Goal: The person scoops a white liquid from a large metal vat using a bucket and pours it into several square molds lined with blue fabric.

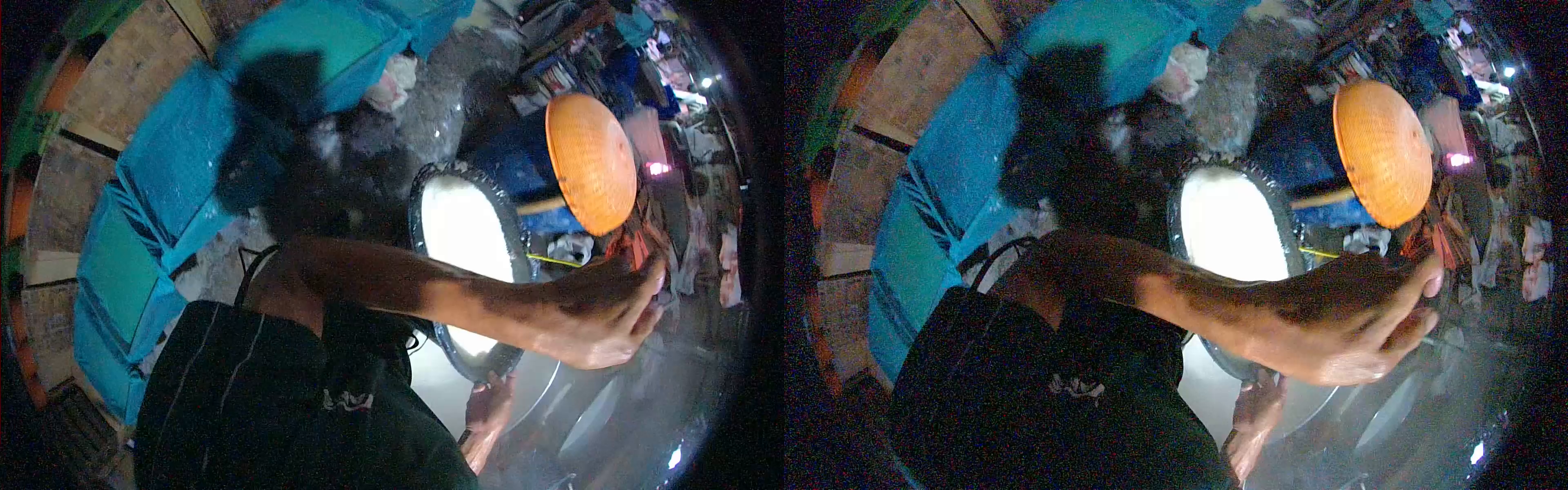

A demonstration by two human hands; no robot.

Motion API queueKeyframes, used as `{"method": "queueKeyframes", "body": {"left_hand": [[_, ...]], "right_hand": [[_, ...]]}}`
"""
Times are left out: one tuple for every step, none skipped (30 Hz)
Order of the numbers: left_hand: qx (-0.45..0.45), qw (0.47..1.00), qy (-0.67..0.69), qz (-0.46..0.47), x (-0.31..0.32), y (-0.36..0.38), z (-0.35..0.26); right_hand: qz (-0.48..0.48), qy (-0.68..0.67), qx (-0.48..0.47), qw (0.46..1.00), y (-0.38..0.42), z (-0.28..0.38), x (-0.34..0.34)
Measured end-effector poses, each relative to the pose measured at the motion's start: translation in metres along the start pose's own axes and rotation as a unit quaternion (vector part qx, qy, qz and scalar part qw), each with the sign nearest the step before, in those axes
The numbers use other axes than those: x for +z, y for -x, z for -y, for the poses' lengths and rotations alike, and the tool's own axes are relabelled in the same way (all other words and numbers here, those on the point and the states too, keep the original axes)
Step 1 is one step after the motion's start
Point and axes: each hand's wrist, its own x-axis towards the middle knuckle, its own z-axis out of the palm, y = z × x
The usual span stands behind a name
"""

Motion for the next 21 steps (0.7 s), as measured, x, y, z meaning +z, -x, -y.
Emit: {"method": "queueKeyframes", "body": {"left_hand": [[0.026, 0.999, -0.014, 0.02, -0.004, 0.007, 0.017], [-0.054, 0.996, 0.063, 0.026, 0.003, 0.018, 0.027], [-0.133, 0.981, 0.14, 0.03, 0.008, 0.023, 0.04], [-0.248, 0.9, 0.349, 0.085, 0.016, 0.025, 0.055], [-0.381, 0.766, 0.51, 0.091, 0.023, 0.027, 0.071], [-0.355, 0.795, 0.479, 0.115, 0.034, 0.037, 0.083], [-0.37, 0.79, 0.482, 0.077, 0.044, 0.04, 0.098], [-0.384, 0.785, 0.485, 0.039, 0.05, 0.04, 0.116], [-0.383, 0.787, 0.483, 0.039, 0.056, 0.042, 0.135], [-0.405, 0.772, 0.483, 0.084, 0.061, 0.046, 0.152], [-0.426, 0.755, 0.482, 0.128, 0.066, 0.048, 0.168], [-0.438, 0.74, 0.494, 0.125, 0.076, 0.053, 0.182], [-0.436, 0.743, 0.492, 0.125, 0.089, 0.063, 0.191], [-0.383, 0.814, 0.43, 0.077, 0.11, 0.074, 0.201], [-0.379, 0.818, 0.431, 0.046, 0.126, 0.077, 0.214], [-0.373, 0.821, 0.431, 0.015, 0.143, 0.08, 0.227], [-0.367, 0.825, 0.43, -0.016, 0.16, 0.084, 0.24], [-0.407, 0.805, 0.43, 0.032, 0.162, 0.08, 0.258], [-0.446, 0.782, 0.428, 0.079, 0.162, 0.075, 0.276], [-0.484, 0.754, 0.437, 0.073, 0.155, 0.066, 0.293], [-0.486, 0.758, 0.431, 0.068, 0.165, 0.066, 0.305]], "right_hand": [[0.032, -0.02, -0.002, 0.999, -0.011, -0.004, 0.017], [0.032, 0.024, 0.0, 0.999, -0.023, -0.008, 0.029], [0.033, 0.069, 0.002, 0.997, -0.036, -0.012, 0.042], [0.061, 0.043, 0.002, 0.997, -0.053, -0.021, 0.051], [0.089, 0.018, 0.002, 0.996, -0.067, -0.025, 0.065], [0.074, 0.003, 0.024, 0.997, -0.081, -0.024, 0.084], [0.077, 0.002, 0.024, 0.997, -0.092, -0.024, 0.106], [0.072, 0.006, 0.025, 0.997, -0.104, -0.024, 0.128], [0.066, 0.01, 0.026, 0.997, -0.118, -0.023, 0.147], [0.04, 0.002, 0.042, 0.998, -0.132, -0.024, 0.158], [0.05, -0.001, 0.036, 0.998, -0.144, -0.023, 0.175], [0.069, -0.007, 0.043, 0.997, -0.161, -0.022, 0.185], [0.088, -0.013, 0.049, 0.995, -0.178, -0.022, 0.193], [0.117, -0.004, 0.021, 0.993, -0.196, -0.022, 0.205], [0.146, 0.004, -0.007, 0.989, -0.214, -0.019, 0.218], [0.182, 0.007, -0.015, 0.983, -0.233, -0.013, 0.228], [0.187, 0.009, -0.018, 0.982, -0.253, -0.006, 0.237], [0.172, 0.067, -0.031, 0.982, -0.274, 0.001, 0.244], [0.156, 0.125, -0.045, 0.979, -0.297, 0.008, 0.25], [0.226, 0.395, -0.204, 0.867, -0.333, 0.01, 0.243], [0.207, 0.59, -0.39, 0.676, -0.367, 0.012, 0.237]]}}
